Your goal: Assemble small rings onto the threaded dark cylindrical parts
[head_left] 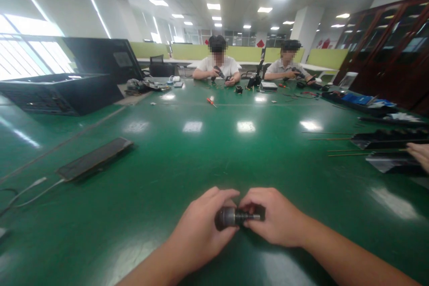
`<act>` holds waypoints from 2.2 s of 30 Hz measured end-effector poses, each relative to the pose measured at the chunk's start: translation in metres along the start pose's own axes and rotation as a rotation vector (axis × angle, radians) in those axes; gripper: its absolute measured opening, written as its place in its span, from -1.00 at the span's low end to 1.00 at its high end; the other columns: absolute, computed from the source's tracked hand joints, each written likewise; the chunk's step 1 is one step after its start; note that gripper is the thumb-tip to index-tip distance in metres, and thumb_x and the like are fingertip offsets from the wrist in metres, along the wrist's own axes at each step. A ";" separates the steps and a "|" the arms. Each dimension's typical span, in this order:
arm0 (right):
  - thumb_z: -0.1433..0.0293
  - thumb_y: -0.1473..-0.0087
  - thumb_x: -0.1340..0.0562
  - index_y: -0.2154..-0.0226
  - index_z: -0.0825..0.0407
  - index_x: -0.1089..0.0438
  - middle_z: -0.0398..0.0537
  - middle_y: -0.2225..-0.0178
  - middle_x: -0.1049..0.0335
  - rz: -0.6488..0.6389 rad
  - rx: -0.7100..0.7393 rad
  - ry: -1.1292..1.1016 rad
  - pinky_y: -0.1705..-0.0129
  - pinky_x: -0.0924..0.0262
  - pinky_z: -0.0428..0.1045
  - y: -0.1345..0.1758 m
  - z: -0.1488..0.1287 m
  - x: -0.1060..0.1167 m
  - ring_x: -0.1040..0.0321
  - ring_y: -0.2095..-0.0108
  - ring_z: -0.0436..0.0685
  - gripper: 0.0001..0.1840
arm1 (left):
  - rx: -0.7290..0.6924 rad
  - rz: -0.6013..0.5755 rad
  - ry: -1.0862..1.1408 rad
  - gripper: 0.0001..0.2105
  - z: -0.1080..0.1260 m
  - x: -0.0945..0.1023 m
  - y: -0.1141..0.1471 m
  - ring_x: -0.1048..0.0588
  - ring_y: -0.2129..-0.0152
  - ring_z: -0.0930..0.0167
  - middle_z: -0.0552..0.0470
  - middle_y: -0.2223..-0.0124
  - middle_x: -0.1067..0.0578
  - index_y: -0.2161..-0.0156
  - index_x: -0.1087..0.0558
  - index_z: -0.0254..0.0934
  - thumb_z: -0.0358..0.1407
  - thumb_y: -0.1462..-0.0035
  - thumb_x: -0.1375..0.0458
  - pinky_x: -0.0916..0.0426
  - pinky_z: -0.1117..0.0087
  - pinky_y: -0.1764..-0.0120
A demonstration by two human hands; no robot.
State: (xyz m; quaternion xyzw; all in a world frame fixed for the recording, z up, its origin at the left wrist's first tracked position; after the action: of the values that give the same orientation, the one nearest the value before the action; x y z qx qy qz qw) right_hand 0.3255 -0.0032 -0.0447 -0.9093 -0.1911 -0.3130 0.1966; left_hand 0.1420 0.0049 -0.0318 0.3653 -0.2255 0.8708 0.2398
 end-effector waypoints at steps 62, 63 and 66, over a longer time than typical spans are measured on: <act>0.33 -0.13 -0.28 0.35 0.03 -0.47 -0.13 0.43 -0.47 0.065 0.126 0.071 0.29 -0.09 -0.02 0.002 -0.011 -0.002 -0.33 0.42 0.07 -0.90 | -0.035 0.105 0.028 -0.46 0.000 0.000 -0.001 -0.53 0.22 0.41 0.21 0.21 -0.57 -0.04 -0.35 -0.05 -0.50 0.05 -0.29 -0.37 0.37 0.10; 0.33 -0.13 -0.28 0.34 0.02 -0.47 -0.14 0.43 -0.47 0.065 0.129 0.074 0.29 -0.08 -0.03 0.002 -0.011 -0.002 -0.33 0.42 0.07 -0.90 | -0.023 0.106 0.035 -0.53 0.001 0.001 -0.001 -0.53 0.24 0.42 0.19 0.21 -0.56 0.01 -0.39 -0.08 -0.49 0.05 -0.29 -0.38 0.38 0.13; 0.33 -0.14 -0.28 0.34 0.02 -0.47 -0.15 0.44 -0.47 0.061 0.131 0.088 0.30 -0.08 -0.03 0.002 -0.011 -0.002 -0.33 0.42 0.06 -0.90 | 0.009 0.097 0.023 -0.72 0.002 0.002 -0.002 -0.51 0.29 0.43 0.13 0.25 -0.52 0.20 -0.47 -0.15 -0.48 0.05 -0.29 -0.36 0.41 0.22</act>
State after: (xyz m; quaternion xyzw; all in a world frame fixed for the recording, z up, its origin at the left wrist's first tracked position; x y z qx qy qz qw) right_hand 0.3199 -0.0110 -0.0380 -0.8853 -0.1744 -0.3334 0.2732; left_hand 0.1429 0.0056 -0.0291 0.3453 -0.2361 0.8864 0.1982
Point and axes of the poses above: each hand's wrist, its own y-axis away from the middle knuckle, its own x-axis out of the back of the hand, z = x × y, the point moved 4 cm from there along -y, towards the middle knuckle
